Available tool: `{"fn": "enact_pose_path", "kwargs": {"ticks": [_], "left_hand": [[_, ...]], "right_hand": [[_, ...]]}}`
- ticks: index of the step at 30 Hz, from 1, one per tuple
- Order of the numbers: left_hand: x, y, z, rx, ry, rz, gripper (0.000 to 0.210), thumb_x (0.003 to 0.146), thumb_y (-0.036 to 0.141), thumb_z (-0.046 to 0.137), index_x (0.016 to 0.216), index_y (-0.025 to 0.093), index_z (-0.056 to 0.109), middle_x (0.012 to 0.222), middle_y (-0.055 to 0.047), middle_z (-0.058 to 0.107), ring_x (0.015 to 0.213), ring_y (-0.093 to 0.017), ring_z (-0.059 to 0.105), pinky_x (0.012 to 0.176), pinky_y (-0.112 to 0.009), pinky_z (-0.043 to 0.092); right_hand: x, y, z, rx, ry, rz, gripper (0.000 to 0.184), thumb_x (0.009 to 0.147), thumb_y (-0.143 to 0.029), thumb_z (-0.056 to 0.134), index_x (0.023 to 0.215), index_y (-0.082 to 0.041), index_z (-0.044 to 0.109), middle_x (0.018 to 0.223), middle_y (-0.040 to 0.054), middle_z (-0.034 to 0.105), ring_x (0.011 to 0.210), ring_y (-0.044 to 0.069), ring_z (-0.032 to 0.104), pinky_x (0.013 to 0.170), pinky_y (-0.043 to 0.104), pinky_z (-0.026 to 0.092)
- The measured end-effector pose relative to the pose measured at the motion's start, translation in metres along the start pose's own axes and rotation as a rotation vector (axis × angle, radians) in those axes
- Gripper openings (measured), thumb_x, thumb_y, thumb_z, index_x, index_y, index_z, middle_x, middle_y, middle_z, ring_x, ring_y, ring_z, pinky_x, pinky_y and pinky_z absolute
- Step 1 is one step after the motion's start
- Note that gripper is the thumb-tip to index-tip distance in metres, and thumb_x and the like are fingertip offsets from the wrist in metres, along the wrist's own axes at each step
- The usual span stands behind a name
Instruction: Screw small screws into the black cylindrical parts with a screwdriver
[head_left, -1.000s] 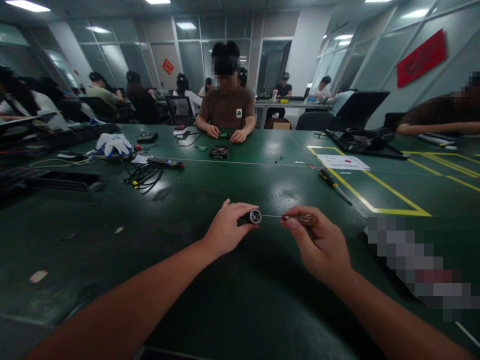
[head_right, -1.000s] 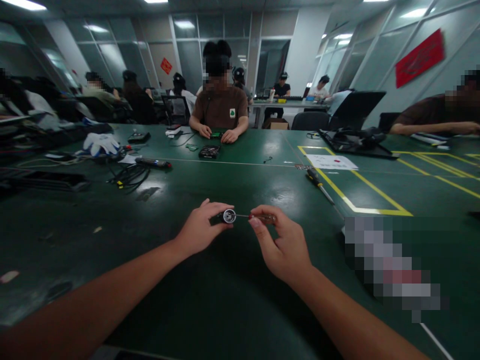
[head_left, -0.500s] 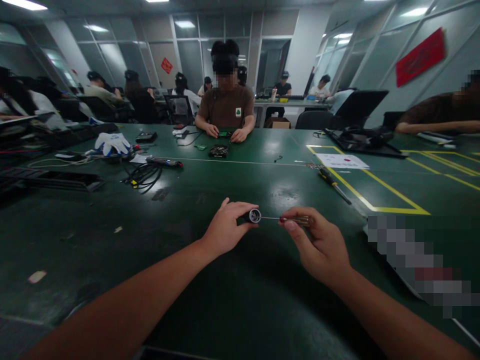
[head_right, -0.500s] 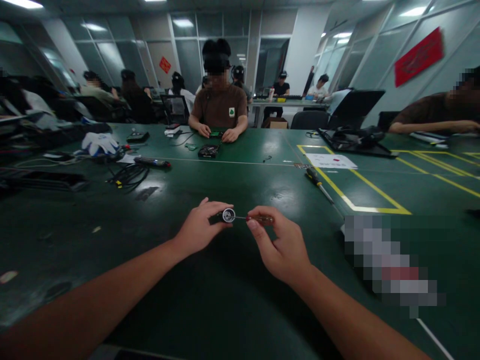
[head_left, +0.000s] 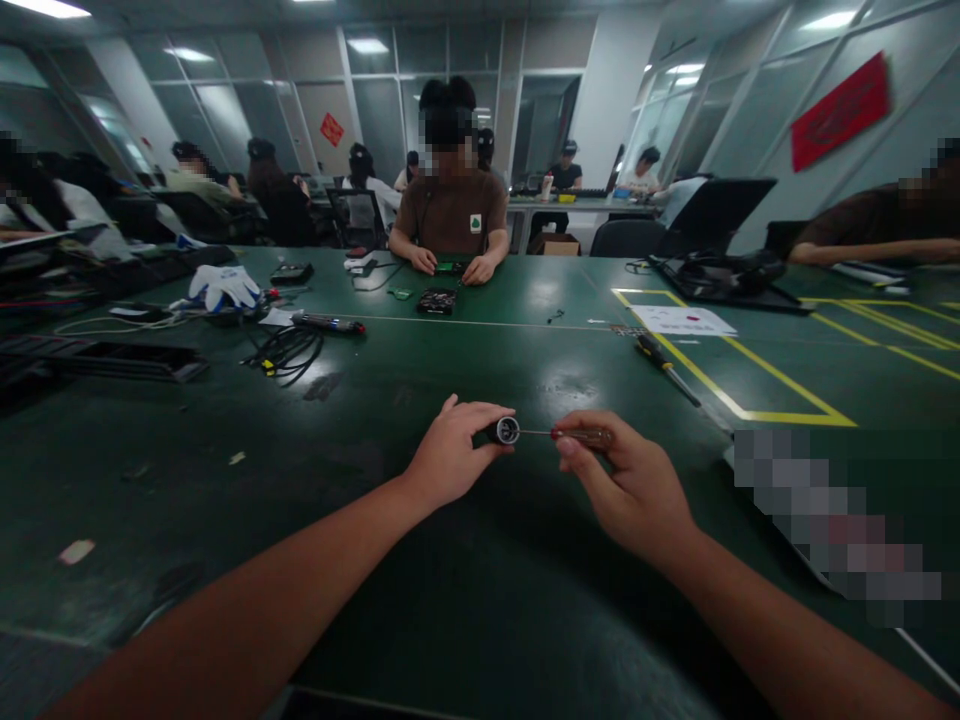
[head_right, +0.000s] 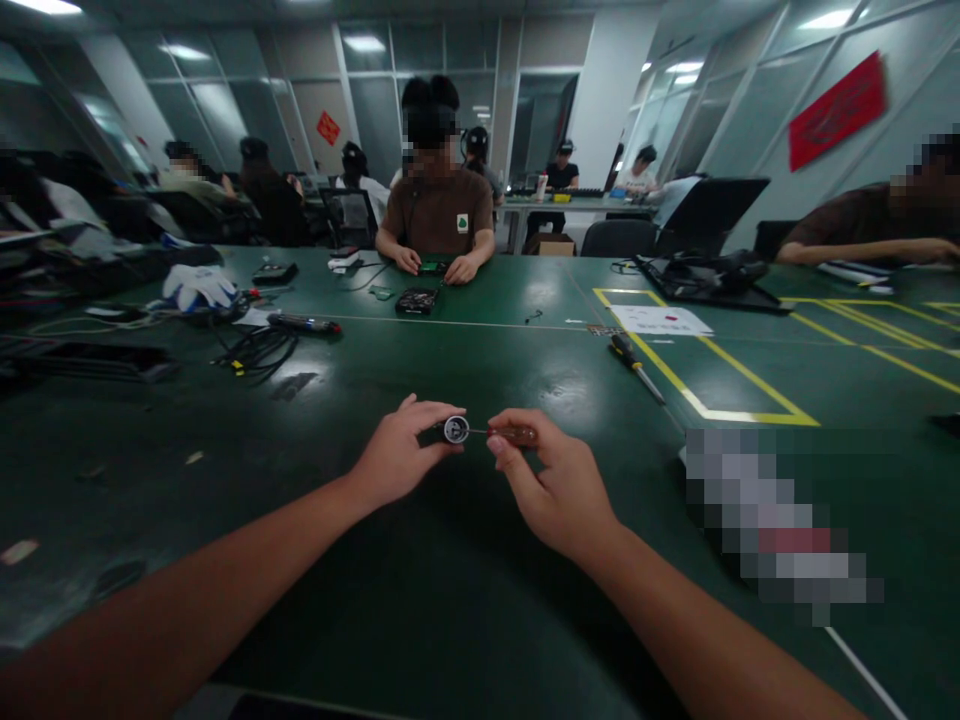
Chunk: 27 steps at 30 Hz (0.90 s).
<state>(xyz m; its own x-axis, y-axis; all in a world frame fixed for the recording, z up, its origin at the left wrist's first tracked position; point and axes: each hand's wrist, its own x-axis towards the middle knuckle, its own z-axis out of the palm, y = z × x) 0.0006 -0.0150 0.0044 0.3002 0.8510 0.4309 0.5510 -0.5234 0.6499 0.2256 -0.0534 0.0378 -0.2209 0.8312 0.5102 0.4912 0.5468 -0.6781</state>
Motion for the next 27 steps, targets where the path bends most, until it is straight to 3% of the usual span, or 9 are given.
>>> {"fn": "enact_pose_path", "kwargs": {"ticks": [5,8,11,14,19,23,27], "left_hand": [[0.000,-0.001,0.000,0.035,-0.032,0.017,0.037,0.089,0.018,0.078,0.124,0.028,0.071,0.130,-0.004,0.074,0.126,-0.026,0.066,0.125,-0.069,0.022],[0.000,0.000,-0.002,0.045,-0.053,0.011,0.038,0.088,0.017,0.079,0.123,0.027,0.072,0.130,-0.004,0.074,0.126,-0.026,0.066,0.124,-0.069,0.021],[0.001,0.002,-0.003,0.041,-0.060,0.014,0.039,0.087,0.016,0.079,0.124,0.027,0.071,0.131,-0.004,0.074,0.126,-0.026,0.066,0.124,-0.069,0.023],[0.001,0.000,-0.003,0.034,-0.054,0.043,0.039,0.089,0.017,0.078,0.125,0.026,0.071,0.131,-0.005,0.074,0.125,-0.027,0.067,0.123,-0.065,0.030],[0.000,-0.005,-0.001,0.007,-0.041,0.141,0.039,0.088,0.017,0.079,0.126,0.023,0.072,0.126,-0.007,0.075,0.118,-0.025,0.069,0.107,-0.048,0.052],[0.000,-0.005,0.001,-0.013,-0.052,0.131,0.040,0.086,0.014,0.080,0.124,0.022,0.073,0.125,-0.006,0.076,0.118,-0.024,0.069,0.106,-0.045,0.054],[0.000,-0.004,0.002,-0.040,-0.038,0.114,0.039,0.085,0.014,0.081,0.123,0.021,0.074,0.124,-0.007,0.076,0.117,-0.023,0.071,0.107,-0.043,0.055]], "right_hand": [[0.000,-0.003,0.001,0.207,-0.005,0.071,0.023,0.097,-0.043,0.064,0.108,-0.024,0.071,0.085,0.0036,0.074,0.075,0.020,0.071,0.068,0.032,0.055],[0.002,-0.001,0.003,0.234,0.061,0.136,0.031,0.101,-0.049,0.057,0.100,-0.023,0.075,0.070,0.0012,0.066,0.064,0.017,0.063,0.060,0.030,0.051],[0.005,0.003,0.007,0.284,0.145,0.223,0.027,0.097,-0.047,0.063,0.103,-0.023,0.074,0.071,0.0001,0.065,0.064,0.017,0.061,0.059,0.030,0.050],[0.006,0.009,0.010,0.387,0.206,0.256,0.022,0.094,-0.043,0.068,0.104,-0.024,0.070,0.074,-0.0005,0.067,0.068,0.017,0.065,0.066,0.032,0.055],[0.006,0.011,0.013,0.422,0.209,0.253,0.025,0.091,-0.045,0.073,0.103,-0.023,0.070,0.084,0.0024,0.072,0.075,0.018,0.069,0.073,0.034,0.058],[0.006,0.008,0.014,0.338,0.207,0.233,0.028,0.094,-0.051,0.068,0.097,-0.023,0.071,0.079,0.0026,0.071,0.071,0.018,0.068,0.069,0.033,0.057],[0.006,0.008,0.013,0.373,0.216,0.251,0.029,0.091,-0.049,0.072,0.104,-0.023,0.070,0.082,0.0029,0.072,0.075,0.019,0.070,0.072,0.035,0.059]]}}
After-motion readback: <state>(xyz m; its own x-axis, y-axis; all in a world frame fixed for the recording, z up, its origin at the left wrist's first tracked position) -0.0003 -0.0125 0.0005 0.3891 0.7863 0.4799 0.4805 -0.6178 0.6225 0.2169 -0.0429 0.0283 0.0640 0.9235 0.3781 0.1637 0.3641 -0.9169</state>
